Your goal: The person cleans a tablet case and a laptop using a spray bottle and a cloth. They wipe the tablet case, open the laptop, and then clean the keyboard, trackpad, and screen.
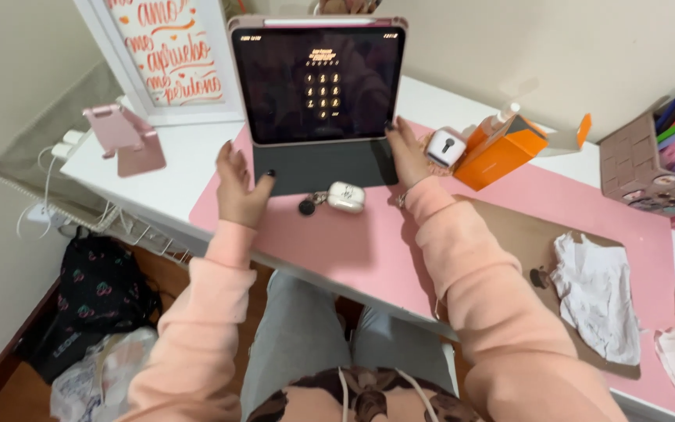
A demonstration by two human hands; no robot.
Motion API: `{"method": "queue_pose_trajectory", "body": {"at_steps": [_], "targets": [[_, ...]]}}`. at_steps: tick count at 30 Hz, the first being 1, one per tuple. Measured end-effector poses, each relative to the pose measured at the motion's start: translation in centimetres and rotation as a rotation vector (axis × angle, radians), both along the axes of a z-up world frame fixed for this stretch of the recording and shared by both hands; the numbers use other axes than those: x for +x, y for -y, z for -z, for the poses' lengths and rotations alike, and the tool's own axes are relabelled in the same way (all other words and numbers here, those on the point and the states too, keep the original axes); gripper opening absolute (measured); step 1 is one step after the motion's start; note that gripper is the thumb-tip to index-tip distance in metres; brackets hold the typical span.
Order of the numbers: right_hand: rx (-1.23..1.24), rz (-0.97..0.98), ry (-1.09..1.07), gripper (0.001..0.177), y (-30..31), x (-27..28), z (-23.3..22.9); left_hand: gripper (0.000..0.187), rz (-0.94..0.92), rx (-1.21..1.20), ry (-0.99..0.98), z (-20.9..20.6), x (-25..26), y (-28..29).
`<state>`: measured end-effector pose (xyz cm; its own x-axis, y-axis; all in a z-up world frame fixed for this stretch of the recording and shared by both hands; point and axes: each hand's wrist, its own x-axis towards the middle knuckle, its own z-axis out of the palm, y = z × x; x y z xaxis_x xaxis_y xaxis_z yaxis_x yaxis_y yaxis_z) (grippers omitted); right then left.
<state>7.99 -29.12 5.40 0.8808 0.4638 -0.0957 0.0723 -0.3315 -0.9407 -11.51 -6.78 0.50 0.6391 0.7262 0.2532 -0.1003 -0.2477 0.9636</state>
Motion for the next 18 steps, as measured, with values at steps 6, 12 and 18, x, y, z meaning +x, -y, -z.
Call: {"method": "queue_pose_trajectory", "body": {"at_steps": [6,12,18], "targets": [[0.543,0.009,-0.232,0.078,-1.9,0.2,1.2,0.105,0.093,0.18,-0.337,-6.0,-1.4,2.1],[0.501,0.016,-0.23,0.08,-2.3,1.2,2.5,0.102,0.131,-0.084,-0.016,-0.7,-0.8,-0.2],[0.384,-0.046,-0.063,0.076,-0.6,1.3,3.2,0.086,0.074,-0.048,0.013,-0.1,-0.4,0.2]]}}
